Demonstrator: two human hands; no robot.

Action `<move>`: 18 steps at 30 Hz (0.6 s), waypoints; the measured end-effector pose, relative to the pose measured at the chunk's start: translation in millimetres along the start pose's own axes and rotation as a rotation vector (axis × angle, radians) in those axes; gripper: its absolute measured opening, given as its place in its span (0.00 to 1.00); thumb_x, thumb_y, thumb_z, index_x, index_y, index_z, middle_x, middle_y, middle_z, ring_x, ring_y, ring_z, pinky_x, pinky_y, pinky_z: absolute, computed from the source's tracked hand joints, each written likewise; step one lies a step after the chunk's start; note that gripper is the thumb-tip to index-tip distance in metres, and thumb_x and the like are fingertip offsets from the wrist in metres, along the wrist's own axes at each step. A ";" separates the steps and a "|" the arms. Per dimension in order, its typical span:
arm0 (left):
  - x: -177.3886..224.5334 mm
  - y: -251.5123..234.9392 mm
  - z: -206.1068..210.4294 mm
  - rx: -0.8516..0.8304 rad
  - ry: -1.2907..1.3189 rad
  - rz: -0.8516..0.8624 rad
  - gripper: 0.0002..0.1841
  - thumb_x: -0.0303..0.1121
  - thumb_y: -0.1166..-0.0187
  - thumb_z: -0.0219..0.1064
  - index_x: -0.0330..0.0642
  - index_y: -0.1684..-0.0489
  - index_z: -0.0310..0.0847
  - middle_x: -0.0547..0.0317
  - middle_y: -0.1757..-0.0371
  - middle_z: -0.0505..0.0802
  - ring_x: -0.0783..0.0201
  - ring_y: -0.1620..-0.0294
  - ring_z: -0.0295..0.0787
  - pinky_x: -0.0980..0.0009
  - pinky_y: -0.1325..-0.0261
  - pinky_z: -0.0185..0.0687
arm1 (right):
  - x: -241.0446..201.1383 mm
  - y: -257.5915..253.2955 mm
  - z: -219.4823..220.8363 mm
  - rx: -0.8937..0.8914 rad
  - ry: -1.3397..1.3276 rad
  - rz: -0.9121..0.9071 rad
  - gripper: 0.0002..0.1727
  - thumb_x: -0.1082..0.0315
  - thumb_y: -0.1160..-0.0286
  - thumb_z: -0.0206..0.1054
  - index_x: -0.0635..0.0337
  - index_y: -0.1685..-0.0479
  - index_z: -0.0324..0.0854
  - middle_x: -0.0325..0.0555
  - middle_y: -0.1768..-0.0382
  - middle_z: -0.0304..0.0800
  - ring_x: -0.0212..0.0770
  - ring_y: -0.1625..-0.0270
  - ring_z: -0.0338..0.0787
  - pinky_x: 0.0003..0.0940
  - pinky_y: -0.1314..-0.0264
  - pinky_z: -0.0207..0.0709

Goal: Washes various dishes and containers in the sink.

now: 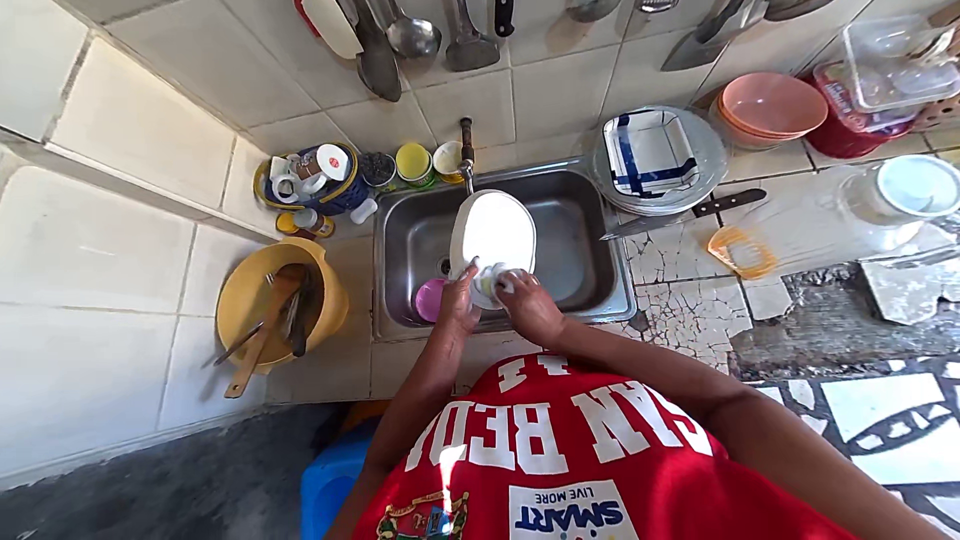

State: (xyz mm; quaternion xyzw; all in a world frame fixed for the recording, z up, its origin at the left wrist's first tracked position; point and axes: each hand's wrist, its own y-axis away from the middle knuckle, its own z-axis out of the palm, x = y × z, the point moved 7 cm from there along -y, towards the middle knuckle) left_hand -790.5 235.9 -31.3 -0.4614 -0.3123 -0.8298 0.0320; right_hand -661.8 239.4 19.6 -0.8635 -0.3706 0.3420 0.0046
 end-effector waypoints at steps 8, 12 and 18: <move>0.0 5.7 8.2 -0.108 0.238 -0.094 0.17 0.44 0.05 0.42 0.48 0.41 0.76 0.57 0.55 0.92 0.62 0.55 0.92 0.63 0.52 0.90 | -15.0 -28.1 -10.3 0.089 0.054 -0.188 0.12 0.72 0.31 0.71 0.59 0.51 0.94 0.56 0.38 0.92 0.66 0.32 0.87 0.74 0.31 0.72; 1.2 6.6 -13.8 -0.042 0.245 -0.054 0.13 0.35 0.06 0.44 0.43 0.40 0.74 0.49 0.51 0.91 0.55 0.51 0.91 0.55 0.48 0.90 | 3.0 4.4 -18.0 -0.018 0.039 -0.420 0.14 0.78 0.32 0.70 0.59 0.50 0.94 0.54 0.37 0.92 0.65 0.30 0.87 0.70 0.30 0.75; 1.5 14.5 -20.7 -0.096 0.068 -0.029 0.13 0.23 0.12 0.44 0.42 0.39 0.71 0.52 0.52 0.89 0.59 0.51 0.90 0.57 0.44 0.88 | 86.6 -28.7 -53.0 0.124 0.210 -0.214 0.15 0.71 0.23 0.66 0.63 0.41 0.90 0.60 0.31 0.88 0.69 0.26 0.83 0.73 0.24 0.69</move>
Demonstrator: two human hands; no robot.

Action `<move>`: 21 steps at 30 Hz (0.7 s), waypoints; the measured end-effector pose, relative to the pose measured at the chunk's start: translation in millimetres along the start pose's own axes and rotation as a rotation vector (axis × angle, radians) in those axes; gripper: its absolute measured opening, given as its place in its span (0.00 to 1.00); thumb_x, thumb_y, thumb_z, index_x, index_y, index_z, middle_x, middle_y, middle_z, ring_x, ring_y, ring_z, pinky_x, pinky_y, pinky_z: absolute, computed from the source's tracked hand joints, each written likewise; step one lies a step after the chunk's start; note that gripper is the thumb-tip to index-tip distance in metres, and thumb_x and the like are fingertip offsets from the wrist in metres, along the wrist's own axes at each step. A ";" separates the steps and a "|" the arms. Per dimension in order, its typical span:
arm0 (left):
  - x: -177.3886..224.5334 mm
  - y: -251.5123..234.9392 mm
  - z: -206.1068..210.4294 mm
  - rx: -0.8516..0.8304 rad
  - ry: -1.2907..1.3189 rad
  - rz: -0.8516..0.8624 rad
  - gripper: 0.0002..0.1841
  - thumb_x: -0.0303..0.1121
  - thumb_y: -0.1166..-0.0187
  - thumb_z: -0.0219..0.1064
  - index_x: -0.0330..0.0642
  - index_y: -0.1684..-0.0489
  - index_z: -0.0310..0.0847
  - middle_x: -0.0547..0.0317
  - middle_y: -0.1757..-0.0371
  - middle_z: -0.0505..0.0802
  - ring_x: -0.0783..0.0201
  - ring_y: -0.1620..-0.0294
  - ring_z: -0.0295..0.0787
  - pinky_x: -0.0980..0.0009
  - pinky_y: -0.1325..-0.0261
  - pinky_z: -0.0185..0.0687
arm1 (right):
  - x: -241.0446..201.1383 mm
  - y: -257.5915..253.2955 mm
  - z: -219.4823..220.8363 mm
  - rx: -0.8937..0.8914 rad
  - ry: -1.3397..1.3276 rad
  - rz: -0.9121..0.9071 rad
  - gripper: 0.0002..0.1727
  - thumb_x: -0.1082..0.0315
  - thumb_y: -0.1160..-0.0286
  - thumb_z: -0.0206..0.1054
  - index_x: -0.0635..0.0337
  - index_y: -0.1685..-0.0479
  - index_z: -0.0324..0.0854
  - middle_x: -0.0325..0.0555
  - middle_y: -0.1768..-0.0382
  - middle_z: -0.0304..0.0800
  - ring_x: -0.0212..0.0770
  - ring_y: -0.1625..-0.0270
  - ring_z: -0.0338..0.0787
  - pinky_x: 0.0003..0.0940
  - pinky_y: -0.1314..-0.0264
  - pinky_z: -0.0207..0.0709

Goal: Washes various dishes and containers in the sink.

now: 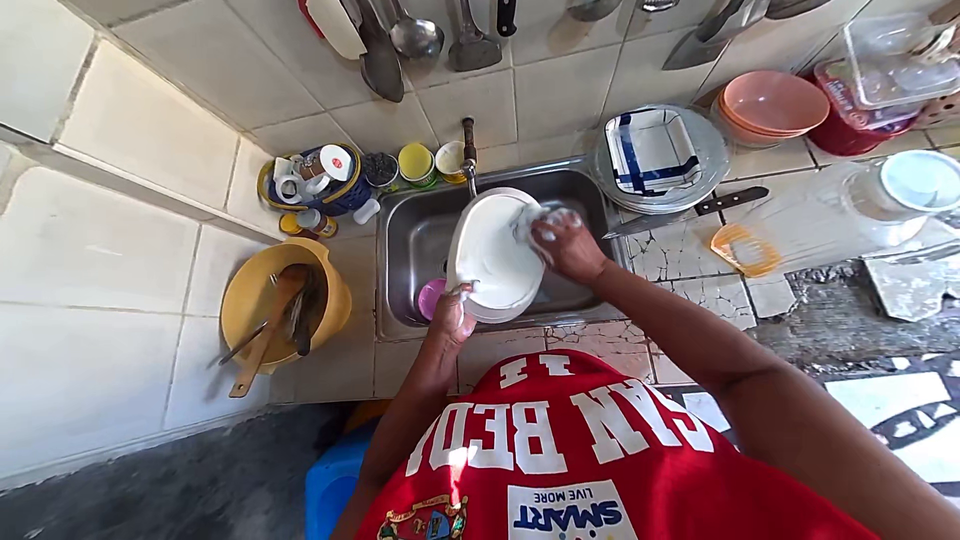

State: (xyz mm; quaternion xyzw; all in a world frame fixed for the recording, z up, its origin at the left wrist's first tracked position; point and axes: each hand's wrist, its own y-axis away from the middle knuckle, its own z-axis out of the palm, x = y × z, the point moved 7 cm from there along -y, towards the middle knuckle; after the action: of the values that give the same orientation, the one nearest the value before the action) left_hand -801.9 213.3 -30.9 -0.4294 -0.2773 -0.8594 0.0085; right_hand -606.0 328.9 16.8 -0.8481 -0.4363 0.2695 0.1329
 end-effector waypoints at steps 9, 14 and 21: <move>-1.4 -3.3 6.6 -0.015 -0.043 -0.002 0.15 0.19 0.16 0.47 0.39 0.37 0.71 0.51 0.53 0.90 0.58 0.53 0.90 0.57 0.45 0.89 | -74.6 3.3 28.6 -0.096 -0.199 -0.084 0.16 0.68 0.29 0.71 0.61 0.43 0.92 0.56 0.30 0.87 0.62 0.24 0.82 0.64 0.22 0.72; 10.4 -3.7 -13.9 0.012 -0.074 0.021 0.15 0.17 0.18 0.46 0.39 0.40 0.70 0.53 0.54 0.88 0.59 0.53 0.89 0.58 0.45 0.88 | -19.9 31.3 30.6 -0.012 -0.157 -0.055 0.15 0.69 0.30 0.69 0.64 0.46 0.93 0.62 0.32 0.89 0.68 0.28 0.84 0.69 0.27 0.74; -8.6 4.7 16.1 -0.004 -0.122 -0.071 0.15 0.22 0.12 0.49 0.37 0.31 0.69 0.49 0.47 0.88 0.58 0.48 0.89 0.57 0.42 0.88 | -25.8 -31.8 32.3 0.013 -0.076 0.144 0.21 0.63 0.25 0.66 0.63 0.36 0.88 0.59 0.22 0.80 0.64 0.19 0.77 0.66 0.18 0.65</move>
State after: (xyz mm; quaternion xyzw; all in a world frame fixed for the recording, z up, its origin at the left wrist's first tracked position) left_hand -783.4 215.2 -27.4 -0.4710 -0.2905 -0.8320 -0.0399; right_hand -658.0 326.2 13.9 -0.8655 -0.3773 0.3132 0.1021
